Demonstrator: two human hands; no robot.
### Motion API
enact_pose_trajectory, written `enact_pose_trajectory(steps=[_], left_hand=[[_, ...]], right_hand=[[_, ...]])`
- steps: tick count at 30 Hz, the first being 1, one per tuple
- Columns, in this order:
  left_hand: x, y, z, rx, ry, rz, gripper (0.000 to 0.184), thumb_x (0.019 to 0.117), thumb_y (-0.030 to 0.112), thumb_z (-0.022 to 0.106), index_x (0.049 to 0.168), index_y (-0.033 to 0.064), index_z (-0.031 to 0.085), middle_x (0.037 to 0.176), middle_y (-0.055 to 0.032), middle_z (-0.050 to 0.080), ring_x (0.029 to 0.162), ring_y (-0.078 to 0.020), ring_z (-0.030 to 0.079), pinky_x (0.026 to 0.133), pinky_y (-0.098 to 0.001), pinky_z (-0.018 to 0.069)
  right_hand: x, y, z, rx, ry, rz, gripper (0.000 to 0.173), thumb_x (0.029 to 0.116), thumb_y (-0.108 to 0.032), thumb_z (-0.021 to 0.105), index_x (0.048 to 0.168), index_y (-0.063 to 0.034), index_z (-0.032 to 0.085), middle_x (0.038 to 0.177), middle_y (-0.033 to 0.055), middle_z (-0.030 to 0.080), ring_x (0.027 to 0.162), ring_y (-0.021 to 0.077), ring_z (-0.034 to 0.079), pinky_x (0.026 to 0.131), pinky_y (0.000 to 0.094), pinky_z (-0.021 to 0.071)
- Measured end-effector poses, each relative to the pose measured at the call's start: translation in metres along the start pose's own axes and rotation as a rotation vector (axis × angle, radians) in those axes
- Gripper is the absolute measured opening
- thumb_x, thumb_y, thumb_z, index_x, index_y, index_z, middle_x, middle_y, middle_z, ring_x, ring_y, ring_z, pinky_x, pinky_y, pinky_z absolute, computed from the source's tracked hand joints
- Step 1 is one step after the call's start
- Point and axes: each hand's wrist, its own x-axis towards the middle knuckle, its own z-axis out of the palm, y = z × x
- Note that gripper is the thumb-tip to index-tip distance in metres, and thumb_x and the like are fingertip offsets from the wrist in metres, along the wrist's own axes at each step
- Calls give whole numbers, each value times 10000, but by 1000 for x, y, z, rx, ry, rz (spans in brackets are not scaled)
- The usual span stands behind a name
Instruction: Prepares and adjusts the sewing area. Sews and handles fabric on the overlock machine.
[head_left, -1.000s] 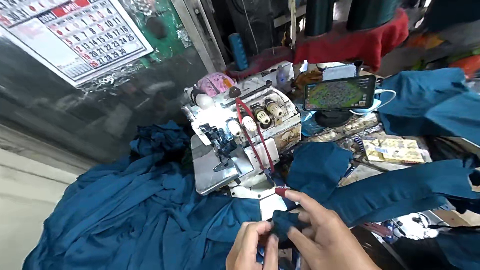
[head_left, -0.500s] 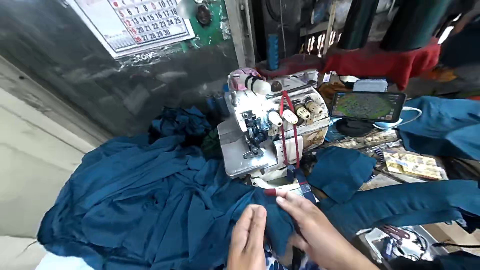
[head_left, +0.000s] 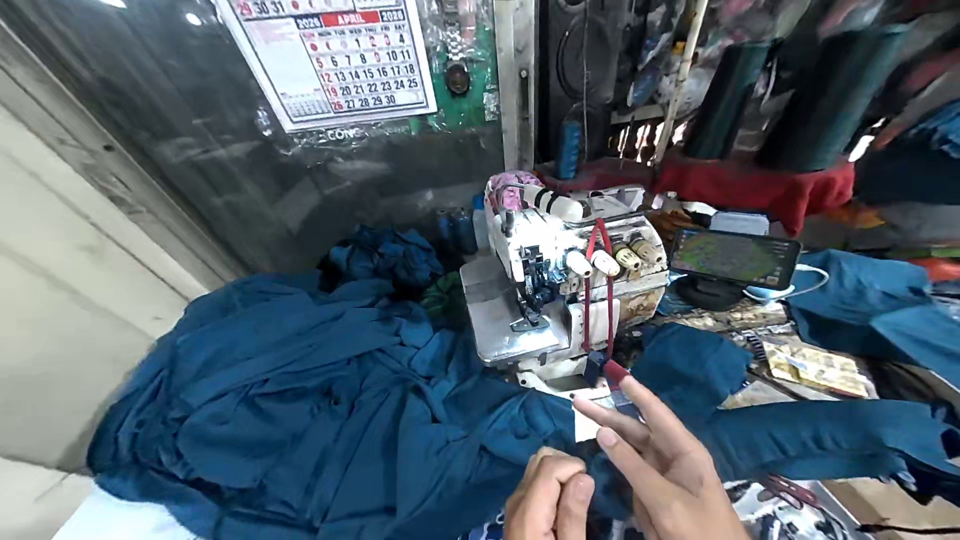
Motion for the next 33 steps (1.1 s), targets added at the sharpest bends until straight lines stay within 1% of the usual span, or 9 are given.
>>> enact_pose_trajectory(steps=[4, 7, 9, 12, 15, 20, 23, 26, 33], left_hand=[[15, 12, -15, 82, 47, 0, 208, 1078, 120, 478, 1033, -12, 633, 921, -50, 642, 832, -59, 622, 741, -209, 544], [18, 21, -10, 114, 9, 9, 281, 1081, 174, 490, 1005, -28, 669, 982, -97, 687, 977, -128, 656, 898, -304, 542], [13, 22, -2, 133, -87, 44, 294, 1085, 209, 482, 971, 7, 662, 993, -102, 691, 1056, -175, 646, 984, -383, 493], [-1, 13, 10, 113, -178, 72, 230, 1072, 197, 503, 972, 46, 645, 970, -86, 666, 1055, -190, 617, 989, -392, 482], [0, 11, -1, 102, -216, 15, 238, 1060, 197, 542, 981, 30, 693, 993, -97, 696, 1062, -218, 648, 955, -409, 539], [61, 31, -25, 164, -286, 13, 278, 1075, 194, 510, 1234, 28, 668, 1210, -98, 708, 1082, -229, 705, 921, -415, 622], [75, 19, -7, 156, -412, 51, 198, 1016, 155, 650, 1153, 35, 728, 1130, -72, 725, 1007, -170, 722, 879, -348, 639], [74, 4, -1, 255, -290, 63, 102, 996, 156, 673, 1004, 64, 719, 963, -20, 712, 833, -110, 699, 736, -284, 630], [73, 2, -11, -14, -235, -129, 203, 1096, 191, 467, 1043, 43, 595, 1038, -82, 733, 950, -189, 712, 846, -346, 605]], right_hand=[[-11, -14, -9, -75, 38, -31, 464, 1000, -79, 631, 1437, -20, 487, 997, 84, 723, 613, 164, 645, 431, 291, 513], [-20, -13, -11, -19, -69, 30, 438, 1052, -77, 533, 1483, -35, 467, 1018, 85, 740, 530, 135, 609, 389, 286, 492], [-19, -7, -14, 28, -47, 45, 476, 1066, -83, 497, 1534, -37, 421, 1123, 93, 739, 569, 133, 625, 419, 285, 508], [-13, 2, -21, 146, -28, 72, 584, 1041, -69, 563, 1571, 6, 330, 1288, 159, 699, 1009, 271, 742, 777, 394, 645], [-7, 0, -31, 210, 5, 92, 629, 981, -48, 658, 1542, -11, 376, 1059, 152, 749, 837, 238, 733, 650, 347, 611], [17, 0, -56, 139, -266, -39, 657, 1002, -104, 648, 1590, -126, 355, 1058, 113, 744, 779, 189, 706, 609, 273, 580], [25, -5, -56, 166, -311, 46, 564, 1035, -144, 602, 1565, -217, 424, 1009, 82, 726, 560, 132, 596, 430, 241, 483], [24, 5, -61, 151, -395, 47, 623, 1011, -155, 642, 1578, -159, 384, 1064, 101, 715, 687, 196, 679, 528, 323, 590], [30, 25, -62, 295, -422, -131, 527, 976, -151, 692, 1468, -61, 527, 924, 77, 670, 751, 119, 615, 684, 270, 552]])
